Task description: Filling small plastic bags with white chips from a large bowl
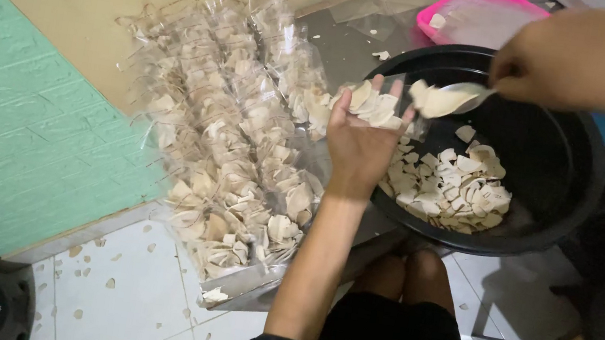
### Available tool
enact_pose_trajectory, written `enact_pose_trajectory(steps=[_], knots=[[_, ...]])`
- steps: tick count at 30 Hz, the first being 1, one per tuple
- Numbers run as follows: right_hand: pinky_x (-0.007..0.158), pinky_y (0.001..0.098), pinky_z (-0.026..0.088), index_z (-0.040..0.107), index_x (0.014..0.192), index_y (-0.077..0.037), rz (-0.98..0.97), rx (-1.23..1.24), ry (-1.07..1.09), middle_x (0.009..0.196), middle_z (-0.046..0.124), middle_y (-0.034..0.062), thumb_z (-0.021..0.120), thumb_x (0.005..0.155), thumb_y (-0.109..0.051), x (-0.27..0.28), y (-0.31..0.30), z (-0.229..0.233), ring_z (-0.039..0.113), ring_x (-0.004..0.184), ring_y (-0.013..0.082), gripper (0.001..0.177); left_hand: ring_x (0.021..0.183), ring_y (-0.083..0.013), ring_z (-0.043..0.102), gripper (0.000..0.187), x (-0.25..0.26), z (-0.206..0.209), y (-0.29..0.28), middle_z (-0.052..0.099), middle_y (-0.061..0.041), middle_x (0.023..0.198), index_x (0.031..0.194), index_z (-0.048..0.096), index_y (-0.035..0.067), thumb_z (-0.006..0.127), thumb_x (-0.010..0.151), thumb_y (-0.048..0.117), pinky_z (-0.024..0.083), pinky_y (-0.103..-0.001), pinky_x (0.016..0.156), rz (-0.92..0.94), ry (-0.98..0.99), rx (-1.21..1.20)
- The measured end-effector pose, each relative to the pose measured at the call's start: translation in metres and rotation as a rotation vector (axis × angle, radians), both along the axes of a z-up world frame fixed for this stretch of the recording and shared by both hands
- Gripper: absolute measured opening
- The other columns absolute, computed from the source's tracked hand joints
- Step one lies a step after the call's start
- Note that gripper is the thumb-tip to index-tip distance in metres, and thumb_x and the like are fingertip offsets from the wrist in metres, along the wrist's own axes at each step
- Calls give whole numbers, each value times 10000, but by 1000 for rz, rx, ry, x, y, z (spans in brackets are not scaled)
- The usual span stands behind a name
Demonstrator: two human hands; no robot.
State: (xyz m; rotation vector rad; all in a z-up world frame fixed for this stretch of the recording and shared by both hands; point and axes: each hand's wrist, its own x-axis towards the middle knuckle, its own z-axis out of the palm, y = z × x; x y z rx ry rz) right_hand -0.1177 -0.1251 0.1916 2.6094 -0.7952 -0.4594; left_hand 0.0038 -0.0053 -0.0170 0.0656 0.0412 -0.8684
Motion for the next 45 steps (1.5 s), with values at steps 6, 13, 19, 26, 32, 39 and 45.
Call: enact_pose_trajectory(steps=[6, 13, 19, 26, 32, 39, 45], knots=[[667, 428, 601, 806, 1082, -243, 24, -146, -127, 1053, 847, 100, 464, 994, -345, 11, -3, -13, 816, 1007, 355, 368, 1411, -371, 468, 560, 2, -1, 3, 480, -119, 1521, 1523, 344, 116, 493, 1047, 369, 385, -589, 1144, -6, 50, -46], [826, 482, 593, 762, 1157, -454, -72, -206, -81, 1122, 864, 26, 415, 995, -597, -23, -59, -81, 844, 1056, 308, 409, 1486, -452, 316, 693, 9, -29, -15, 392, -205, 1592, 1615, 183, 19, 337, 1125, 484, 281, -663, 1194, -105, 80, -457], [900, 389, 600, 726, 1230, -497, -149, 201, 153, 1308, 742, -40, 586, 904, -442, -33, -67, -174, 743, 1186, 226, 360, 1434, -449, 392, 689, -14, -10, 2, 405, -275, 1567, 1620, 190, 13, 307, 1126, 480, 384, -549, 1180, -147, 140, -413], [836, 543, 558, 477, 1520, -343, 17, 335, -497, 1241, 710, 102, 436, 1010, -471, -54, 11, -103, 695, 1109, 401, 527, 1332, -382, 502, 888, -35, -4, 14, 509, -304, 1432, 1578, 347, 3, 176, 1068, 710, 421, -551, 1117, -192, 98, -494], [579, 380, 424, 572, 1458, -298, 157, 526, -862, 690, 670, 70, 528, 915, -490, -71, 56, -103, 599, 535, 203, 577, 1333, -352, 512, 815, -54, -20, -2, 464, -176, 1549, 1550, 446, 54, 212, 1097, 690, 489, -522, 940, -29, -88, -288], [853, 337, 511, 760, 1127, 12, 521, 476, -1052, 1109, 777, 126, 711, 1013, -79, -82, 47, -89, 720, 959, 214, 154, 1403, -365, 546, 427, -79, -14, 30, 592, -170, 1505, 1464, 612, 140, 524, 1164, 431, 321, -658, 1210, -260, -132, -448], [987, 361, 523, 765, 1103, 29, 606, 564, -980, 1101, 751, 155, 676, 1043, -9, -101, 41, -65, 695, 1020, 258, 114, 981, -245, 749, 212, -81, -28, 57, 757, -113, 1086, 1141, 693, 65, 705, 1051, 258, 643, -433, 872, -292, -188, -142]])
